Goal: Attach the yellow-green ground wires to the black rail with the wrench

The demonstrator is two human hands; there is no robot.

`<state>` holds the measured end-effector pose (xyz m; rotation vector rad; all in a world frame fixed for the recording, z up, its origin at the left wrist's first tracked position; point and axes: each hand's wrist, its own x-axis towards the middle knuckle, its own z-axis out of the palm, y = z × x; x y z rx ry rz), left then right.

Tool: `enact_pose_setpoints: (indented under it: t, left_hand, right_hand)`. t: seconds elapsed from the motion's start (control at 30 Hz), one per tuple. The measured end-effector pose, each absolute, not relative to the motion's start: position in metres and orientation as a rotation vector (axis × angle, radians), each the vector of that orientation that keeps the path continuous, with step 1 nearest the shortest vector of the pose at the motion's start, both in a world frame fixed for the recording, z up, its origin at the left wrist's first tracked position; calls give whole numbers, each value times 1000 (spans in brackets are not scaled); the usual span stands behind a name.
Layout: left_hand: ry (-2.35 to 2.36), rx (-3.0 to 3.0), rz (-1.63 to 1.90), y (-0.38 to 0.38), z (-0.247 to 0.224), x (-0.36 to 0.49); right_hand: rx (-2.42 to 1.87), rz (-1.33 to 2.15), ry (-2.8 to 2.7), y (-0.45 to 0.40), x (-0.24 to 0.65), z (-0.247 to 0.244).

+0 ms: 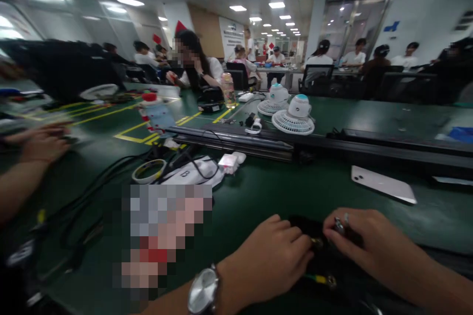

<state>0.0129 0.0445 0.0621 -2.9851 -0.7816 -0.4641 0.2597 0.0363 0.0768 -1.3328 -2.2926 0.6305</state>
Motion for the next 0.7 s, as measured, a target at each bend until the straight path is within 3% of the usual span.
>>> enact_pose_setpoints:
  t: [0.27,0.7]
  left_hand:
    - [-906,-3123,-444,59,62,16]
    - [-876,-3131,-491,60,60,17]
  right_hand:
    - [-1362,512,-1853,26,277,72]
    - [-1259,571,-1812,17,263,64]
